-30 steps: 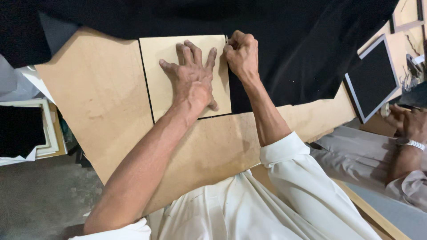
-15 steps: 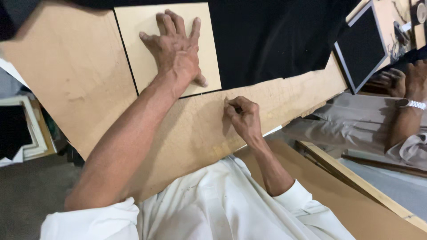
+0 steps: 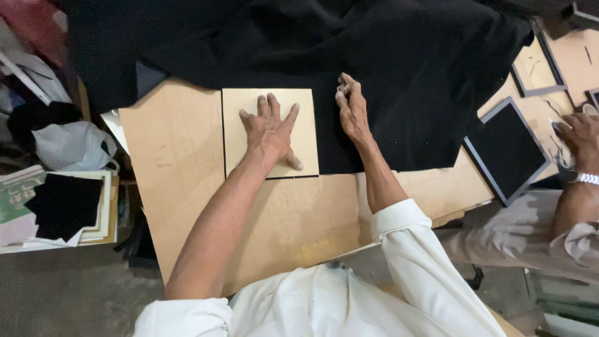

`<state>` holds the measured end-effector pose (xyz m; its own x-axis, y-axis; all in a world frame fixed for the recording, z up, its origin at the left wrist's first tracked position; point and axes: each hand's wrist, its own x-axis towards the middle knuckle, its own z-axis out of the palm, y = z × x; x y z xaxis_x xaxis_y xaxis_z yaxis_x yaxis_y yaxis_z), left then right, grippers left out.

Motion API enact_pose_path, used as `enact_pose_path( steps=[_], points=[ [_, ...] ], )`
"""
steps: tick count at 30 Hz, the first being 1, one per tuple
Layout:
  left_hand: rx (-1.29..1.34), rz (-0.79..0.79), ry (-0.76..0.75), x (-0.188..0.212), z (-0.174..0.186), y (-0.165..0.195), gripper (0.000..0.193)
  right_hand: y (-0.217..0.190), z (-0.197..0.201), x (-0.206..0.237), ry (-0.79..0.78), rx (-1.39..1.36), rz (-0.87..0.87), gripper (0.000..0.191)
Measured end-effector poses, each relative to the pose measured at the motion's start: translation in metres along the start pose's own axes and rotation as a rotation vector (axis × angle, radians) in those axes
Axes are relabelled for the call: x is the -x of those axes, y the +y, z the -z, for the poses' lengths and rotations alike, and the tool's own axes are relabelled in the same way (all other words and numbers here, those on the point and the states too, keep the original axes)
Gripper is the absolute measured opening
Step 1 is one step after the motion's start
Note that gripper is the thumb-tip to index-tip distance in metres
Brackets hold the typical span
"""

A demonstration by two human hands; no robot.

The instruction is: The person repeatedly places a tan cardboard square onto a black fabric square, aligns the edges, and uses a small white tool to press along the perimeter. The person flips the assembly over, repeats the alignment and pressing, and stacks the finished units on the table.

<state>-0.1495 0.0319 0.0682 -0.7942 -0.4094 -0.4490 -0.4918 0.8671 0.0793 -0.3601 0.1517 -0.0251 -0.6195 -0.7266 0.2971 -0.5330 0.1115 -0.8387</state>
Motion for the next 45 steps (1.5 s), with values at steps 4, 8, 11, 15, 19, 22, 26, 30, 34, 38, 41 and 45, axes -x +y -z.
enact_pose_path(
  steps=[4,8,11,15,19,22,26,30,34,38,41,45],
  points=[
    [-0.005,0.005,-0.026,-0.003,0.007,0.004,0.151,0.015,0.017,-0.040,-0.052,0.123,0.008,0.035],
    [0.011,0.015,-0.062,-0.010,0.010,0.008,0.151,0.031,0.028,-0.081,-0.115,0.098,0.075,0.040],
    [0.021,0.028,-0.040,-0.010,0.011,0.009,0.150,0.036,0.025,-0.102,-0.126,0.110,0.008,0.040],
    [0.019,0.029,-0.016,-0.005,0.011,0.005,0.151,0.026,0.011,-0.093,-0.038,-0.065,0.061,0.024],
    [0.061,0.003,0.016,-0.004,-0.001,-0.002,0.143,-0.017,-0.005,-0.032,0.108,-0.358,0.059,0.011],
    [0.431,-0.005,0.425,-0.013,-0.013,-0.022,0.111,-0.053,-0.028,0.026,0.123,-0.527,0.013,0.004],
    [0.597,0.277,1.015,-0.033,-0.016,-0.095,0.036,-0.083,-0.073,0.076,-0.062,-0.583,-0.119,0.001],
    [0.127,0.161,1.216,-0.045,-0.010,-0.169,0.048,-0.094,-0.107,0.092,-0.127,-0.545,-0.187,0.008],
    [0.338,0.215,0.969,-0.051,-0.009,-0.198,0.015,-0.099,-0.117,0.097,-0.155,-0.215,-0.091,0.016],
    [0.345,0.167,1.038,-0.057,-0.004,-0.214,0.005,-0.105,-0.120,0.098,-0.132,-0.160,-0.076,0.012],
    [0.383,0.244,1.144,-0.057,0.001,-0.228,0.007,-0.111,-0.124,0.097,-0.113,-0.067,-0.132,0.015],
    [0.334,0.005,1.137,-0.053,0.004,-0.221,0.037,-0.117,-0.127,0.096,-0.110,0.008,-0.079,0.015]
  ],
)
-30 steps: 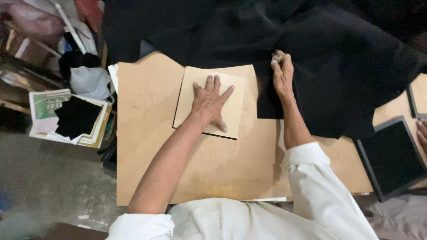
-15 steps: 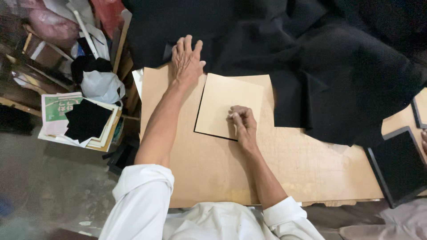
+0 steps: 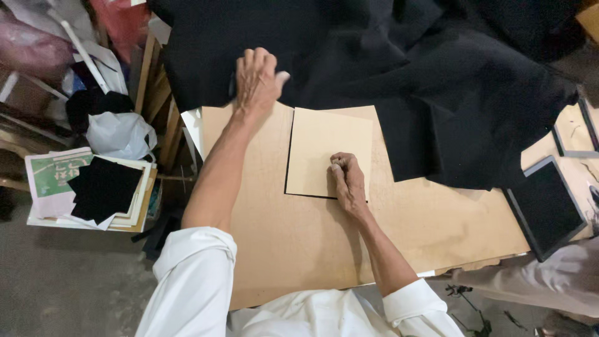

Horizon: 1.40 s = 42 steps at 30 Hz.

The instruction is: The person repeatedly places a tan cardboard square onto a black fabric square, aligns the edges, and uses a small white tool to press along the perimeter. The person flips the assembly over, repeats the alignment and pressing, and stacks the finished units on the table.

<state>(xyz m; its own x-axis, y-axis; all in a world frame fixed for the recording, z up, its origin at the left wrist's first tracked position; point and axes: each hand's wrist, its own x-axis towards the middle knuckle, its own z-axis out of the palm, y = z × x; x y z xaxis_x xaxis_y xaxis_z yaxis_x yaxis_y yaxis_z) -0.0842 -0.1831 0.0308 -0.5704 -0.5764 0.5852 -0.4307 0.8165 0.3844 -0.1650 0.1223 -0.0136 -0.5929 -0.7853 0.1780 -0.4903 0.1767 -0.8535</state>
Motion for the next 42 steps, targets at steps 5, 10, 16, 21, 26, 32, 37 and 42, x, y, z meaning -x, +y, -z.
enact_pose_path(
  steps=[5,10,16,21,26,32,37,42],
  points=[
    [0.094,-0.034,-0.196,-0.003,-0.017,0.024,0.056,-0.001,-0.003,0.001,0.008,-0.003,0.063,0.010],
    [0.181,0.002,-0.349,-0.014,-0.030,0.021,0.016,0.000,-0.004,0.000,-0.003,-0.021,0.015,0.009],
    [0.241,0.059,-0.195,-0.017,-0.037,0.012,0.016,-0.003,0.000,0.001,-0.007,0.005,0.027,0.009],
    [0.223,0.119,-0.229,-0.019,-0.039,0.011,0.015,-0.005,0.001,0.001,-0.016,0.038,-0.013,0.011],
    [0.241,0.139,-0.242,-0.022,-0.036,0.012,0.018,0.001,0.001,0.003,-0.008,0.042,0.081,0.007],
    [0.320,0.123,-0.257,-0.019,-0.033,0.004,0.022,0.001,0.007,-0.013,0.012,-0.432,0.009,0.007],
    [0.345,0.064,-0.132,-0.004,-0.044,-0.005,0.026,-0.014,0.017,-0.090,-0.111,-0.373,0.281,0.015],
    [0.401,0.095,-0.141,0.002,-0.055,-0.015,0.026,-0.027,-0.001,-0.161,-0.170,0.131,0.569,0.015]
  ],
)
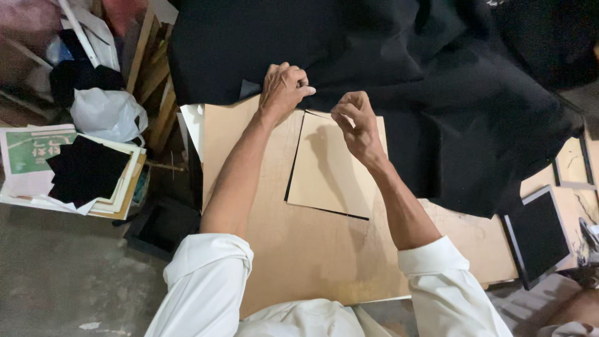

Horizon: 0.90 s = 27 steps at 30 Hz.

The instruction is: The person repeatedly places a tan cardboard square onto a black fabric square, aligns the edges, and uses a small white tool to press along the perimeter. The person flips the assembly over, repeats the alignment and pressing, and stacks the finished units on the table.

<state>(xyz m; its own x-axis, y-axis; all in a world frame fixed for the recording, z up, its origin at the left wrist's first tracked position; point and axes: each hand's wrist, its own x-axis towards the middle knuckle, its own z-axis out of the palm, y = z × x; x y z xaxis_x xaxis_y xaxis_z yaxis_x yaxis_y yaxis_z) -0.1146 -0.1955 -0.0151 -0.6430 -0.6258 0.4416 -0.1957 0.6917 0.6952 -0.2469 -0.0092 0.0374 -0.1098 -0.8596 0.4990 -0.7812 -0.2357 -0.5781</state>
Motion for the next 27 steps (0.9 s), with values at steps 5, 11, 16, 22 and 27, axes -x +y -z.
enact_pose_path(
  steps=[5,11,16,22,27],
  points=[
    [0.017,-0.017,0.007,-0.002,-0.004,-0.013,0.027,0.025,-0.018,-0.033,-0.244,-0.025,-0.199,0.012],
    [0.012,-0.010,0.021,-0.001,-0.015,-0.026,0.028,0.054,-0.031,-0.042,-0.410,-0.072,-0.090,0.019],
    [-0.003,0.023,-0.003,-0.003,-0.017,-0.031,0.027,0.067,-0.036,-0.047,-0.480,0.051,-0.042,0.022],
    [0.032,-0.009,0.023,-0.002,-0.015,-0.033,0.028,0.067,-0.035,-0.057,-0.542,0.058,0.048,0.024],
    [0.027,-0.021,0.042,-0.001,-0.018,-0.036,0.029,0.060,-0.037,-0.060,-0.573,0.097,0.069,0.019]
  ],
)
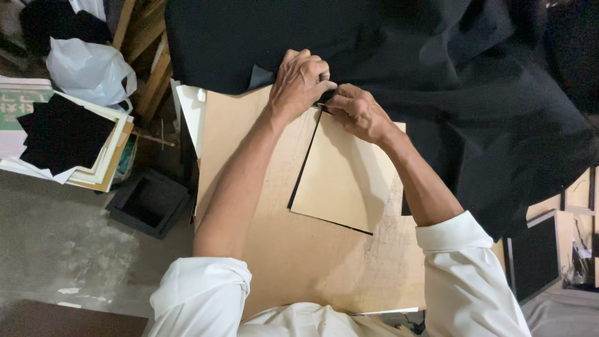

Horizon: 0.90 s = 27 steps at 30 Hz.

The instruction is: The person repeatedly places a tan cardboard square onto a black fabric square, aligns the edges, and uses a small white tool to press along the perimeter. The person flips the assembly over, repeats the alignment and pressing, and stacks the finished units on the table.

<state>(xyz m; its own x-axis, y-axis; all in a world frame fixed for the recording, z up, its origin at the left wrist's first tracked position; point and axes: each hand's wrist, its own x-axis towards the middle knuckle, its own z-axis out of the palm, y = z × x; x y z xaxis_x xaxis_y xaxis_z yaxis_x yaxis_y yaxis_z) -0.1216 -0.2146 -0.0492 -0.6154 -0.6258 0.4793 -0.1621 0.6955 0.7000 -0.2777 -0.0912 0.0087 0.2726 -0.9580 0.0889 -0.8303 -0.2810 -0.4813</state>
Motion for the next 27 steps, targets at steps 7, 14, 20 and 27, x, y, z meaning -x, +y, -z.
enact_pose_path(
  steps=[7,14,20,27],
  points=[
    [-0.006,-0.029,0.012,0.003,0.001,0.001,0.025,-0.005,0.003,-0.004,-0.055,0.216,0.137,0.011],
    [-0.046,0.009,0.008,0.000,0.004,0.014,0.029,-0.024,0.022,0.017,0.136,0.086,-0.025,0.010],
    [-0.162,-0.052,0.087,0.004,-0.002,0.014,0.029,-0.089,0.013,0.127,0.575,-0.252,-0.354,0.010],
    [-0.275,-0.111,0.101,0.003,-0.002,0.027,0.030,-0.129,-0.057,0.277,0.809,-0.435,-0.958,0.017]
  ],
)
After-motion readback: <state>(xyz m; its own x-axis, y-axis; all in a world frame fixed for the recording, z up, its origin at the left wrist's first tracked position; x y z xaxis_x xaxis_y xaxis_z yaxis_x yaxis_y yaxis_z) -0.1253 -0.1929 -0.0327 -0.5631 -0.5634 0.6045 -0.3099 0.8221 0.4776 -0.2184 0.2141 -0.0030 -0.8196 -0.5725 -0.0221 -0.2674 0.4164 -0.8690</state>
